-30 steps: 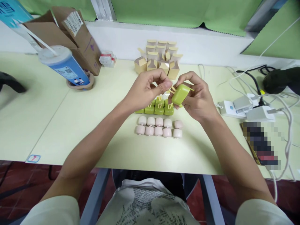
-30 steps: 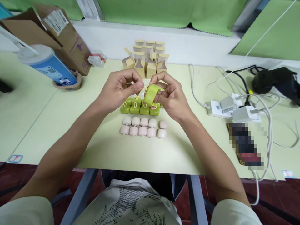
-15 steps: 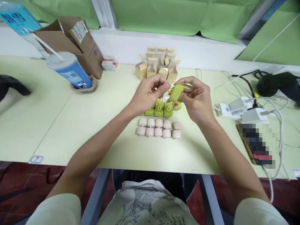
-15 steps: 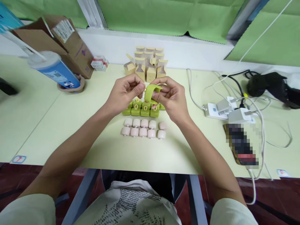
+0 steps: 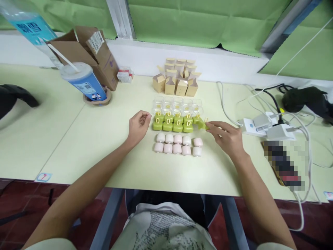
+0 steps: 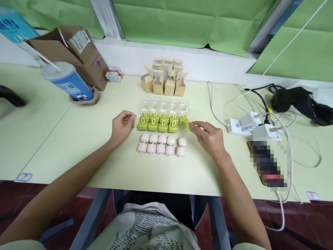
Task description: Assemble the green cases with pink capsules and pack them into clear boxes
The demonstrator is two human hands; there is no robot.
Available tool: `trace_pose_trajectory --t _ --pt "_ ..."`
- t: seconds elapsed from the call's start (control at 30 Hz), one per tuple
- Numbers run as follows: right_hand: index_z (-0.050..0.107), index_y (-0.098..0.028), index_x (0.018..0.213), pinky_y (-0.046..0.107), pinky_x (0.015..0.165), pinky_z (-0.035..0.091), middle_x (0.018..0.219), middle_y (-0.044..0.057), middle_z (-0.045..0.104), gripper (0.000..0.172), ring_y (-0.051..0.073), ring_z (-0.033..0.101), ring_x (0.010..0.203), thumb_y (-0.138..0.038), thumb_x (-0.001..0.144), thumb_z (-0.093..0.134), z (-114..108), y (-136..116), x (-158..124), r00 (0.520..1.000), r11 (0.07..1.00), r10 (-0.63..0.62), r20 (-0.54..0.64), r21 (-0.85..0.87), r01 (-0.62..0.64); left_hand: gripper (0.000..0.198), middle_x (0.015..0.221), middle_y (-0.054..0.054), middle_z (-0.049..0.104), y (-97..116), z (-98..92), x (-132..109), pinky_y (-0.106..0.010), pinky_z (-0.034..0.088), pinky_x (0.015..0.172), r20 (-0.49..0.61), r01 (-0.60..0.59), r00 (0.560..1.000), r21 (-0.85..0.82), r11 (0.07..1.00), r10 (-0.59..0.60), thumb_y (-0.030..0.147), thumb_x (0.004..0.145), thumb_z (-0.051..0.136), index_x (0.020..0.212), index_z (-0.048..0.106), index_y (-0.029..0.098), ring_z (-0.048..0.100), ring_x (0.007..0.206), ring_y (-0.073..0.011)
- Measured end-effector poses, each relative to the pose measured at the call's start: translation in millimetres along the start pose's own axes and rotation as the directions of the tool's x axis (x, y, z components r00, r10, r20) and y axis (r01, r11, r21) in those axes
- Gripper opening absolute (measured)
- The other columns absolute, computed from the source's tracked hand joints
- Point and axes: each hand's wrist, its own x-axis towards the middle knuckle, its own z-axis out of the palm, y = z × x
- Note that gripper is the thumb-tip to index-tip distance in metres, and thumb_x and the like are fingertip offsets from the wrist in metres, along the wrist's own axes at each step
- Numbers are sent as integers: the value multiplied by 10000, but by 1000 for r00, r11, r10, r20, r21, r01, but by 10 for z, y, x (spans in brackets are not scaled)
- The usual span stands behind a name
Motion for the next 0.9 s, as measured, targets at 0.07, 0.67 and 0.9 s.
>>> trace_pose_trajectory --t 0.07,0.67,0.9 --pt "903 -311 1152 332 594 606 1107 61 903 219 211 842 780 -213 1095 716 52 -1 -63 995 999 2 95 -48 2 200 822 -5 679 0 42 -7 -282 504 623 19 14 1000 -41 999 -13 409 1010 654 945 674 221 617 682 -138" --pt "854 -286 1243 374 703 711 1282 121 829 311 217 832 832 -282 1155 556 217 -61 -166 969 990 78 235 96 -103 65 958 -39 720 79 60 -4 -275 528 684 89 -121 990 125 985 111 267 970 691 989 729 218 674 858 -174" --pt "848 -246 1260 359 661 645 1290 153 809 332 209 805 809 -429 1163 589 196 -64 -101 970 980 132 205 117 -158 98 982 -49 727 75 54 11 -284 522 697 70 -56 996 71 996 51 313 980 698 1011 727 224 687 896 -188"
